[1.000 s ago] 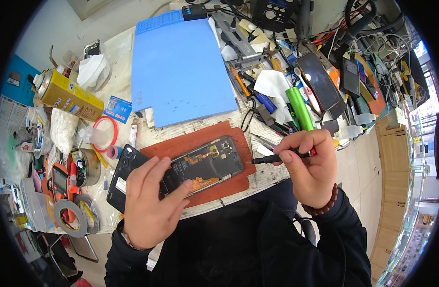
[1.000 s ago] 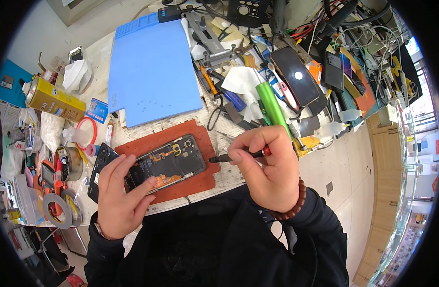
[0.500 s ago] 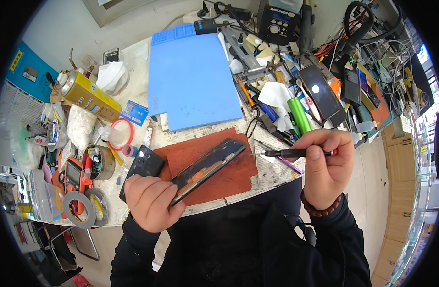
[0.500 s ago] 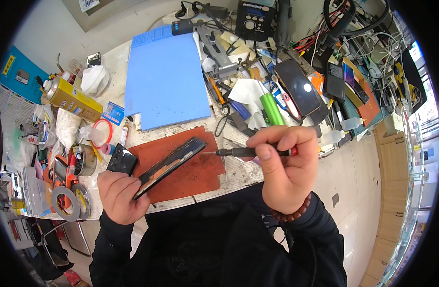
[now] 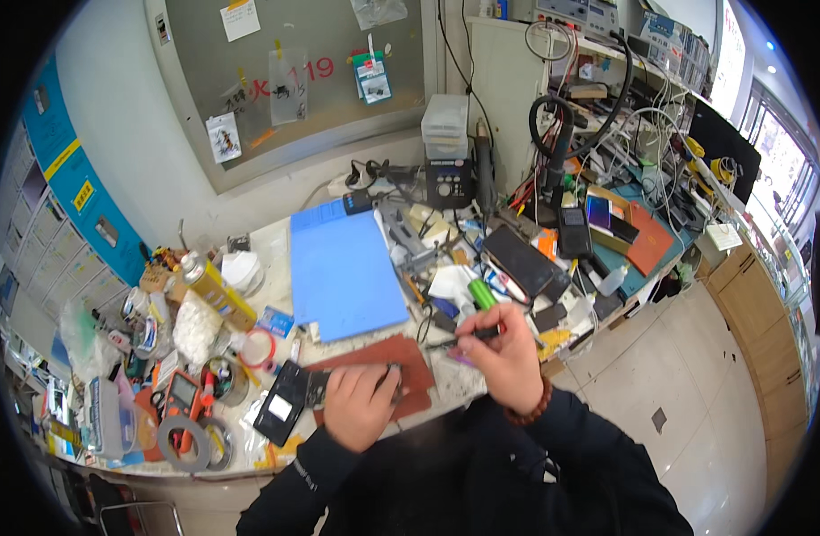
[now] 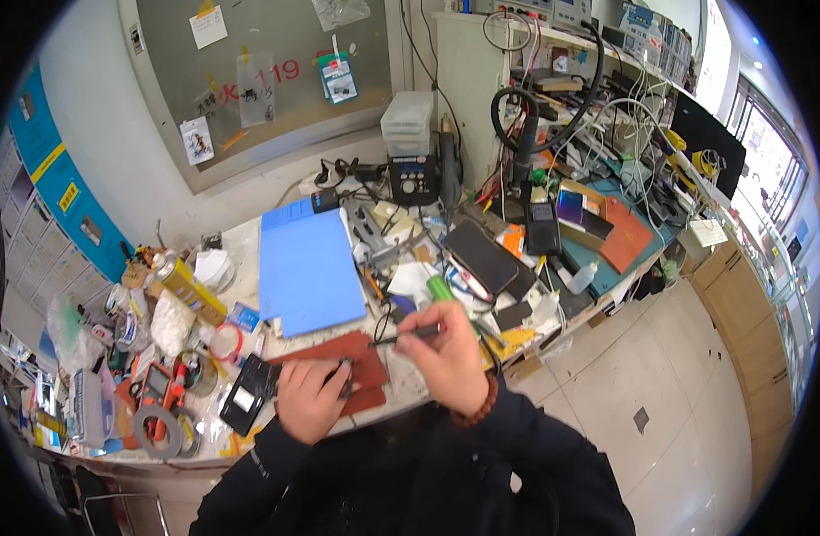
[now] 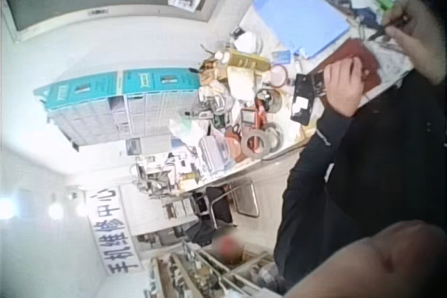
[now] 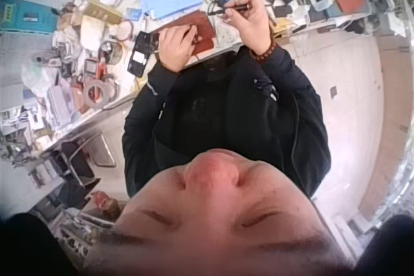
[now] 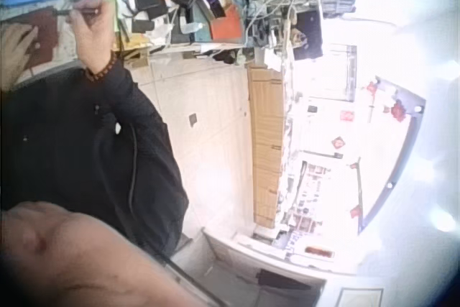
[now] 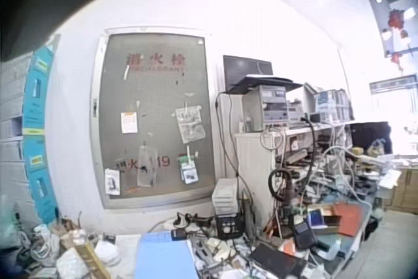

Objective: The person disassembles a smartphone using a screwdriver and tweezers, removes the back cover, and manipulates internal components. They then reconnect a cable and test the device by powering it on.

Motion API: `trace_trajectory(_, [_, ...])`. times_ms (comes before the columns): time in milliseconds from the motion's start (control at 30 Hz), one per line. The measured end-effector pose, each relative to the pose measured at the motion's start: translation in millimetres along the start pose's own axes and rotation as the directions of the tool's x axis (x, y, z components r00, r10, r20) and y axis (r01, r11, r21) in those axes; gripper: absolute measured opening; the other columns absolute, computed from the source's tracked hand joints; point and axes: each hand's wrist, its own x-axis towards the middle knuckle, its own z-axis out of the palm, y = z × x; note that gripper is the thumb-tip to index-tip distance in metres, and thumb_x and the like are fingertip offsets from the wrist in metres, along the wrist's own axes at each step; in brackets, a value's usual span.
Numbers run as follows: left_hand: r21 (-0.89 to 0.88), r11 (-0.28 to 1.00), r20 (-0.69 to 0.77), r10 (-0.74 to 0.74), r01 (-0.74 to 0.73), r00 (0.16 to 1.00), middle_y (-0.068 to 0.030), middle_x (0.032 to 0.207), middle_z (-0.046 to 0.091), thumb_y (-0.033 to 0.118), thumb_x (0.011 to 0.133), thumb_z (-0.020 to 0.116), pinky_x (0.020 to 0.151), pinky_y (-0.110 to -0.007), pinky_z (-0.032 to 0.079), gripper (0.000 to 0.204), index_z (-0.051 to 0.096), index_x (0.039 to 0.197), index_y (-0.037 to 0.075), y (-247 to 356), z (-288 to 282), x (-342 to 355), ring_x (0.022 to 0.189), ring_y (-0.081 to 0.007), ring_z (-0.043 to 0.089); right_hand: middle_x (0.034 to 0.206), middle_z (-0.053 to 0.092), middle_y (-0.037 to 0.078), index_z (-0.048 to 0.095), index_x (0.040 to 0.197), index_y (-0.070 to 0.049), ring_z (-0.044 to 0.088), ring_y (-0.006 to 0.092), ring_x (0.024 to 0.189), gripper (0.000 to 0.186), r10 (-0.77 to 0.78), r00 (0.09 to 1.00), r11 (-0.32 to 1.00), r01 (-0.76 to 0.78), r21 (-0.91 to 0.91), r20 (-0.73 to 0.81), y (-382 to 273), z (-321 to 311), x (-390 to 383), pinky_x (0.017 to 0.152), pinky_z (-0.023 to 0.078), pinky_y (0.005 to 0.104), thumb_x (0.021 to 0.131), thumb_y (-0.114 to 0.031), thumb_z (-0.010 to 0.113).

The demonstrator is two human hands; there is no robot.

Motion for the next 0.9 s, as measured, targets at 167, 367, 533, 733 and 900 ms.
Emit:
trace_trajectory(167, [-0.070,0.997,0.163,-0.032,0.044,0.986,-0.0100,0.116,0.071,0.035,0.085,0.091,0.094,-0.051,0.051,0.046,0.076,0.115,0.005,14,3,-10,0.111,-0.0332,0.070,0.121,0.072,0.011,0.053,0.123,-0.002,0.078,0.0179,0.101,0.026,-0.019,1.000,0.980,0.022,-0.196,0.022,4,-23,-1,0.086,0.066,0.0329,0.108,0.004,0.073])
trace_trajectory(367, [-0.025,1.000,0.092,-0.003,0.006,0.996,-0.0156,0.137,0.071,0.030,0.093,0.086,0.110,-0.058,0.051,0.047,0.076,0.131,0.005,16,19,-36,0.128,-0.0397,0.066,0.114,0.070,0.012,0.053,0.119,-0.001,0.078,0.0204,0.101,0.024,-0.083,0.996,0.968,0.087,-0.234,0.027,13,-42,-6,0.085,0.070,0.0410,0.109,0.000,0.074])
trace_trajectory(533, [-0.082,0.997,0.084,-0.004,0.011,0.996,-0.0217,0.146,0.065,0.036,0.086,0.089,0.119,-0.065,0.045,0.059,0.070,0.130,0.003,21,28,-60,0.138,-0.0447,0.060,0.108,0.072,0.014,0.051,0.137,0.001,0.078,0.0240,0.091,0.038,-0.022,0.999,0.988,0.017,-0.150,-0.035,15,-48,-24,0.079,0.069,0.0409,0.107,0.000,0.074])
trace_trajectory(733, [-0.052,0.996,0.072,0.074,-0.070,0.995,-0.0208,0.142,0.067,0.039,0.084,0.083,0.113,-0.061,0.047,0.058,0.071,0.128,0.004,3,41,-50,0.134,-0.0418,0.062,0.118,0.073,0.017,0.051,0.146,0.001,0.079,0.0250,0.084,0.049,0.045,0.999,0.955,-0.051,-0.294,-0.026,32,-57,-23,0.068,0.067,0.0410,0.105,-0.002,0.078])
trace_trajectory(900, [-0.001,0.996,0.091,0.087,-0.087,0.992,-0.0190,0.141,0.069,0.040,0.087,0.083,0.115,-0.062,0.046,0.056,0.073,0.128,0.005,-17,43,-31,0.134,-0.0405,0.063,0.098,0.071,0.010,0.058,0.130,-0.003,0.072,0.0175,0.078,0.034,-0.111,0.990,0.903,0.139,-0.406,0.092,72,-67,0,0.067,0.061,0.0378,0.111,-0.020,0.080])
